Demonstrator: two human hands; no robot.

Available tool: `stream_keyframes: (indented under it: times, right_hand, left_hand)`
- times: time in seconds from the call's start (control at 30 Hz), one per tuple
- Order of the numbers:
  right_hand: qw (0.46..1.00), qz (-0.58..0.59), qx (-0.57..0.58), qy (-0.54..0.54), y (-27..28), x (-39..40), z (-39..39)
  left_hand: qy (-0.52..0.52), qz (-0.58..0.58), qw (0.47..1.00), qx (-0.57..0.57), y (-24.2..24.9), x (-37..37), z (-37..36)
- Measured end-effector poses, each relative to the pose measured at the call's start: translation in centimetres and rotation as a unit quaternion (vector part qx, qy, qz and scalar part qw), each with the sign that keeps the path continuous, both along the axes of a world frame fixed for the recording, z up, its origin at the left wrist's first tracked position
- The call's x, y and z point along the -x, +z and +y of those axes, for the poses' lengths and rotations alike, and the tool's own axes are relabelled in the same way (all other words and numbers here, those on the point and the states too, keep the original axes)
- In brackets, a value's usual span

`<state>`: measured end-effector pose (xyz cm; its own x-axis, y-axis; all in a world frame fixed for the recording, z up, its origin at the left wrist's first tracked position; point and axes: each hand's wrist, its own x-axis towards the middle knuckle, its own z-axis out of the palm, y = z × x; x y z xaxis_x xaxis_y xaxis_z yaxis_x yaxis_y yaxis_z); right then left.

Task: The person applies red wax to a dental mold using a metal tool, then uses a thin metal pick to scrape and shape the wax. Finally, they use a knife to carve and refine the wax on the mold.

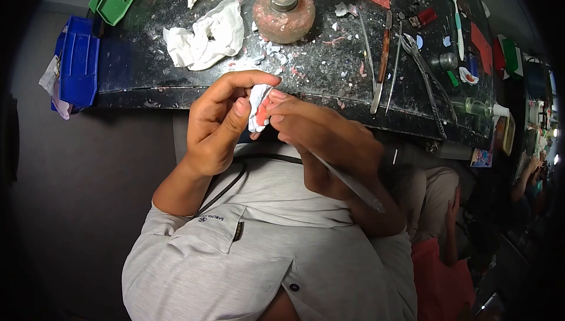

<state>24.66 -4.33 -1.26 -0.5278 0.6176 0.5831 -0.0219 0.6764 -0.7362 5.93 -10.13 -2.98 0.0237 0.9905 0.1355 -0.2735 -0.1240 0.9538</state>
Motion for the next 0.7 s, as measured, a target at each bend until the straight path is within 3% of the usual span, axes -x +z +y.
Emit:
stream_keyframes:
  times: [0.13, 0.23, 0.5, 0.7]
  right_hand:
    - [0.999, -0.003, 0.007, 0.050, -0.16, -0.33, 0.00]
    - [1.000, 0.018, 0.011, 0.003, 0.06, -0.10, 0.03]
    - [0.999, -0.024, 0.019, 0.039, 0.15, -0.43, -0.13]
    - [1.000, -0.011, 0.022, 0.012, -0.19, -0.25, -0.30]
  left_hand:
    - [0.003, -0.004, 1.000, -0.003, -0.29, -0.06, -0.12]
    - [0.003, -0.001, 1.000, 0.004, 0.04, -0.18, -0.06]
    - [0.003, 0.040, 0.999, 0.006, -0.01, 0.09, -0.29]
    - [0.005, -0.020, 1.000, 0.018, -0.02, -0.25, -0.10]
